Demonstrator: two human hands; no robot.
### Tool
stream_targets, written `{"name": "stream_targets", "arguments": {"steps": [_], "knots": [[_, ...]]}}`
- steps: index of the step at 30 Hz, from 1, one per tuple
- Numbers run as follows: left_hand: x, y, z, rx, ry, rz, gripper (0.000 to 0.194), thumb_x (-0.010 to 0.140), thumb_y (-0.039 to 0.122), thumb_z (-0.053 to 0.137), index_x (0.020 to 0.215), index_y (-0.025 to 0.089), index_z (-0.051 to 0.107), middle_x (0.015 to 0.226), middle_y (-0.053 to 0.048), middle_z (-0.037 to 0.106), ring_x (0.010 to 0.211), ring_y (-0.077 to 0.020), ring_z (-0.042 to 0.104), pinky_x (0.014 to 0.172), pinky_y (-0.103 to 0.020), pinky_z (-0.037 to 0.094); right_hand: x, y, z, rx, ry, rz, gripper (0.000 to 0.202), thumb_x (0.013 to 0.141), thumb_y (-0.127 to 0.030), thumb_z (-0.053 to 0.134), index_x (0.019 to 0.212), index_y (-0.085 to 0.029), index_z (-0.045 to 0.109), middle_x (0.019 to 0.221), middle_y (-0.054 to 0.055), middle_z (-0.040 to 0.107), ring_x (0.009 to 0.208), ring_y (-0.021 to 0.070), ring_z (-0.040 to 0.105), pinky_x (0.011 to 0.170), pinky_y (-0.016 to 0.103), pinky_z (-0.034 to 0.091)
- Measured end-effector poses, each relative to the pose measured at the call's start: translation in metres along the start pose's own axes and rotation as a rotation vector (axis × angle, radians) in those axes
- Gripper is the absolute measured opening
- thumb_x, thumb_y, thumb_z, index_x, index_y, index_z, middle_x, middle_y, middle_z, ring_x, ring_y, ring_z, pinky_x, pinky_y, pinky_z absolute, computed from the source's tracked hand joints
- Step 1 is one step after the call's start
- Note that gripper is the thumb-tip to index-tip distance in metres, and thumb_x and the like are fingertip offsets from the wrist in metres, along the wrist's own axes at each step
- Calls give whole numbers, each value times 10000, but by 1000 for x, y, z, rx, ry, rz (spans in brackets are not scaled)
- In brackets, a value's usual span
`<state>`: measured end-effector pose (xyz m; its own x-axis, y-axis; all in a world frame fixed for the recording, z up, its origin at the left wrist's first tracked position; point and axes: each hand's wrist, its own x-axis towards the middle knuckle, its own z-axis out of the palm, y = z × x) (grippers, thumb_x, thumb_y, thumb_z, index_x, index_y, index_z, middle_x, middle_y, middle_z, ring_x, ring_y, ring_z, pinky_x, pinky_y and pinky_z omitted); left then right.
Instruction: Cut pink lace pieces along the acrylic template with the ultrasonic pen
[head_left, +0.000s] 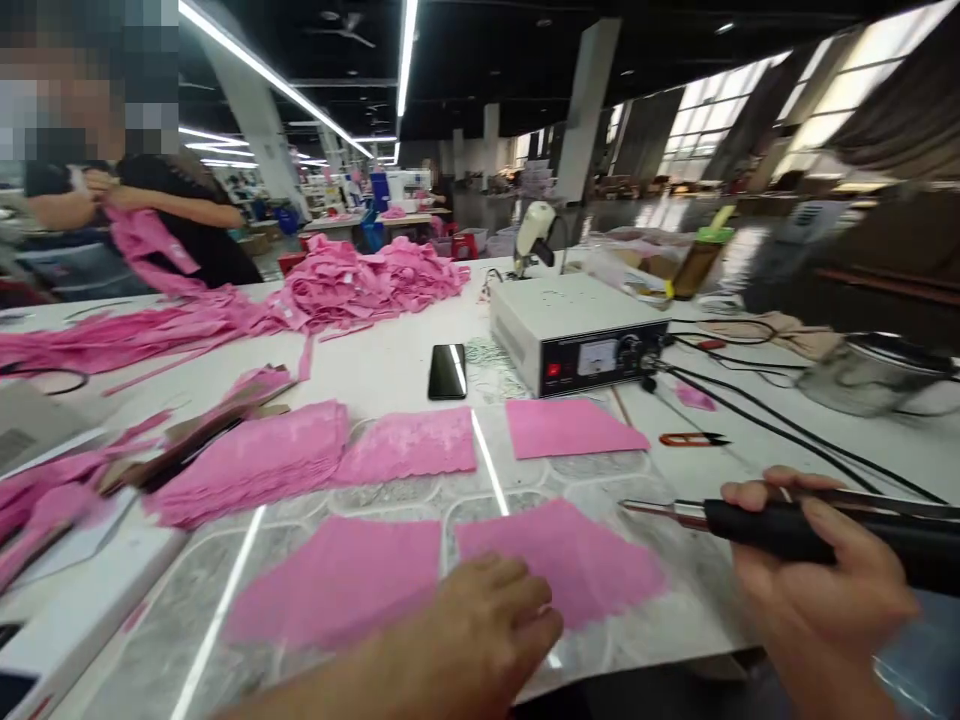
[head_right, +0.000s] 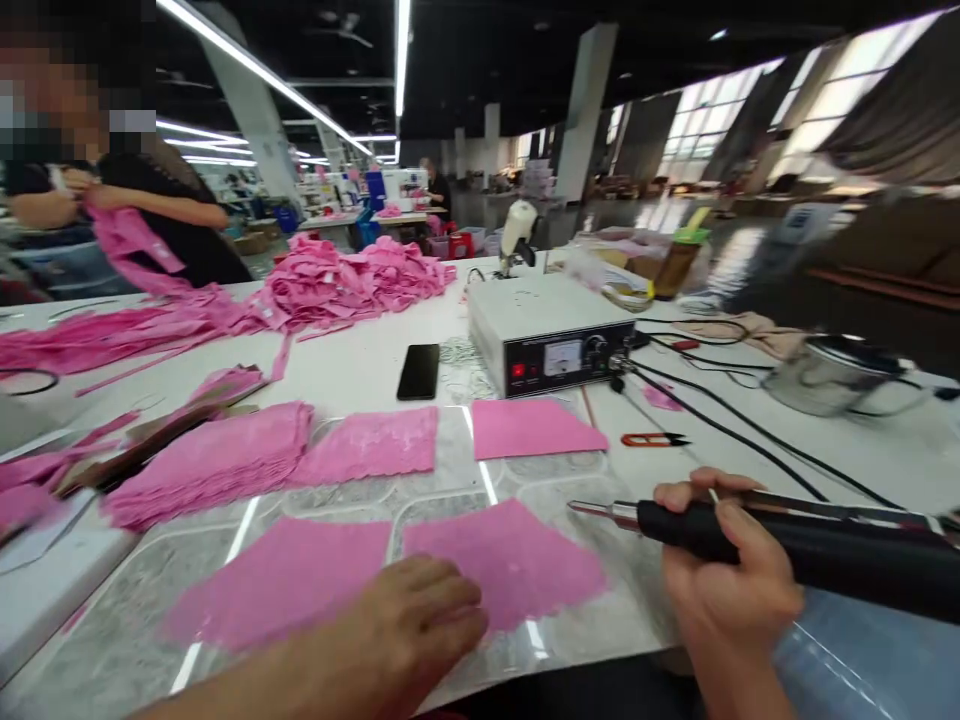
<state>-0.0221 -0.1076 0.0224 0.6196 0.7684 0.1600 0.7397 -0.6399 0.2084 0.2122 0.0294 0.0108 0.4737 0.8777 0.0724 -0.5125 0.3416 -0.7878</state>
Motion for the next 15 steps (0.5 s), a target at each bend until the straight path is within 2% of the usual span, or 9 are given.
{"name": "stream_targets", "arguments": {"steps": [1, 3, 6, 8, 11, 13, 15], "knots": [[18, -4, -2, -46, -102, -28, 103, 914, 148, 561, 855, 137, 645, 852, -59, 644, 765, -181, 586, 689, -288, 468, 1, -3, -3, 14, 23, 1, 166, 489, -202, 570, 654, -204, 547, 710, -21, 530, 509, 101, 480, 500, 292, 441], [56, -9, -4, -77, -168, -35, 198, 922, 101, 508, 797, 141, 655, 836, -57, 634, 777, -170, 602, 681, -262, 476, 1, -6, -11, 18, 19, -12, 180, 509, -207, 604, 683, -201, 559, 725, -31, 555, 520, 94, 503, 523, 285, 459], [106, -13, 2, -117, -222, -30, 160, 923, 128, 532, 977, 158, 679, 960, -51, 636, 839, -156, 634, 730, -246, 501, -2, -4, -25, 17, -7, -30, 218, 544, -229, 663, 746, -193, 588, 742, -29, 584, 563, 108, 556, 577, 298, 500], [129, -14, 10, -135, -275, -35, 159, 896, 149, 577, 1024, 160, 670, 1027, -62, 626, 884, -175, 644, 760, -273, 517, -4, -3, -32, 13, -22, -22, 242, 571, -240, 684, 797, -195, 611, 754, -23, 610, 605, 124, 589, 608, 305, 520], [148, -11, 22, -162, -377, -61, 157, 884, 215, 648, 1019, 136, 646, 1067, -74, 621, 922, -198, 634, 776, -338, 537, -6, -5, -41, -13, -19, 5, 277, 607, -252, 696, 879, -218, 653, 805, -18, 660, 656, 139, 610, 644, 317, 548], [152, -8, 25, -202, -433, -84, 165, 911, 255, 647, 1018, 131, 629, 1084, -66, 624, 944, -192, 625, 806, -371, 540, -4, -7, -53, -57, -33, 44, 285, 632, -272, 710, 914, -246, 683, 855, -13, 679, 686, 151, 618, 673, 339, 567], [151, -8, 23, -274, -463, -103, 102, 909, 223, 650, 925, 125, 628, 1025, -52, 640, 945, -186, 625, 831, -373, 531, 0, -4, -70, -127, -93, 124, 271, 672, -293, 729, 942, -285, 703, 935, -2, 688, 769, 170, 643, 715, 352, 575]]}}
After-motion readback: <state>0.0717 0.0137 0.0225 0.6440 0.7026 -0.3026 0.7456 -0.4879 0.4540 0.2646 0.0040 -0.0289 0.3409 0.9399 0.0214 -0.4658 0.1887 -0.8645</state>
